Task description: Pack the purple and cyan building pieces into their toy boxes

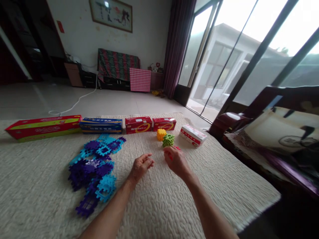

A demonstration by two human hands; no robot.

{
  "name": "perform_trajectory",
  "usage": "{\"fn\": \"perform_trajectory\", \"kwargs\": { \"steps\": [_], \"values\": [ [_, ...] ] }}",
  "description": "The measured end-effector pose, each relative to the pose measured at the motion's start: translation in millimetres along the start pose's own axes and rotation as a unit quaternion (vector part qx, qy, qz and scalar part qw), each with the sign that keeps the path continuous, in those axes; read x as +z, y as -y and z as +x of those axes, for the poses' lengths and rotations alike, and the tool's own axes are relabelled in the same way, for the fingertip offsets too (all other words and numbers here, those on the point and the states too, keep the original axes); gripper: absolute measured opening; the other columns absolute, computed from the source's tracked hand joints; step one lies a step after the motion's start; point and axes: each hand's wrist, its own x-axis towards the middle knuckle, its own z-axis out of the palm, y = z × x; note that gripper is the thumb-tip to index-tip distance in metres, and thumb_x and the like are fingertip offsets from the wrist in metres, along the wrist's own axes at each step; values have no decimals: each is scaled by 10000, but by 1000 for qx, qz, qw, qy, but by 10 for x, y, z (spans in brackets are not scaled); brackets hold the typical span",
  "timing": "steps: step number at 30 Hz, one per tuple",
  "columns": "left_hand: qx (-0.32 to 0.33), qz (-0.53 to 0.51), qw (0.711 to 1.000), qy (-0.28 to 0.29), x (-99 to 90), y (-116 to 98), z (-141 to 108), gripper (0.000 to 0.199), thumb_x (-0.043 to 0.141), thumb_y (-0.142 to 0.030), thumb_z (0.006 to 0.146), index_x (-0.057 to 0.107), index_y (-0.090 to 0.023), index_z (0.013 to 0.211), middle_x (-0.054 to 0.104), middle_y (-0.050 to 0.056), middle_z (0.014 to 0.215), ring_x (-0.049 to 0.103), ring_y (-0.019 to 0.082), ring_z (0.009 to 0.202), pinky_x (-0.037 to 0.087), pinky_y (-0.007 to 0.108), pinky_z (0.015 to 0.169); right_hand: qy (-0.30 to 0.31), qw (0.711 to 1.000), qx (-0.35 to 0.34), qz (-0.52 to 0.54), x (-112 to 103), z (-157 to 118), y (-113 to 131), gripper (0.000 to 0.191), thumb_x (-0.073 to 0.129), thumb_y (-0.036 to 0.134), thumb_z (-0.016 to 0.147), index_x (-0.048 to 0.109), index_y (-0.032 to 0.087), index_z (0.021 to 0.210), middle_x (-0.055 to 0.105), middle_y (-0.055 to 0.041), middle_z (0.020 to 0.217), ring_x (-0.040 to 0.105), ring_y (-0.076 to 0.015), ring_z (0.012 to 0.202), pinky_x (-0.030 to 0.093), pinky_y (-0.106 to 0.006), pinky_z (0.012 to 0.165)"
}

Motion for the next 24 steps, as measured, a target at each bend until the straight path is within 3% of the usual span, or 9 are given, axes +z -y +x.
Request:
{"fn": "perform_trajectory", "kwargs": {
  "steps": [4, 7, 10, 14, 19, 24],
  "values": [
    [76, 48, 993, -70, -15, 110, 29, 304, 579, -262, 765, 648, -142, 1036, 686, 41, 779, 645, 155, 684, 517, 272, 684, 10, 995, 16, 99, 573, -166, 188, 243, 452, 144, 777, 665, 180, 889, 686, -57, 835, 629, -160, 733, 466, -255, 677],
    [112, 125, 979, -117, -55, 139, -4, 315, 476, -169, 800, 656, -153, 1057, 710, 63, 883, 669, 162, 782, 527, 271, 748, -20, 980, 107, 165, 906, -203, 230, 277, 438, 214, 777, 670, 189, 926, 716, -61, 914, 658, -180, 804, 495, -290, 740],
    [125, 255, 948, -142, -97, 84, -101, 374, 411, -79, 786, 660, -129, 1061, 718, 87, 939, 674, 169, 843, 521, 285, 816, -59, 964, 173, 194, 1115, -170, 291, 319, 438, 301, 773, 678, 186, 950, 731, -67, 922, 669, -197, 835, 505, -301, 766],
    [155, 341, 919, -122, -256, -139, -300, 365, 446, -38, 741, 686, -147, 992, 711, 84, 985, 651, 190, 944, 490, 304, 902, -71, 974, 138, 167, 1323, -78, 418, 358, 420, 313, 766, 682, 166, 961, 727, -77, 889, 659, -195, 790, 505, -295, 736],
    [249, 525, 805, -119, -757, -525, -565, 370, 430, -63, 795, 647, -152, 1080, 660, 93, 1073, 592, 188, 1037, 451, 318, 954, -75, 981, 103, 143, 1480, 26, 496, 299, 423, 253, 759, 685, 188, 887, 713, -70, 901, 635, -192, 839, 468, -306, 816],
    [172, 649, 723, -164, -1241, -594, -715, 290, 640, -297, 753, 665, -212, 1030, 649, 79, 1088, 541, 280, 1098, 426, 439, 943, -84, 983, 99, 129, 1472, 52, 494, 289, 418, 263, 792, 683, 182, 872, 708, -86, 906, 635, -206, 830, 461, -319, 792]
  ]
}}
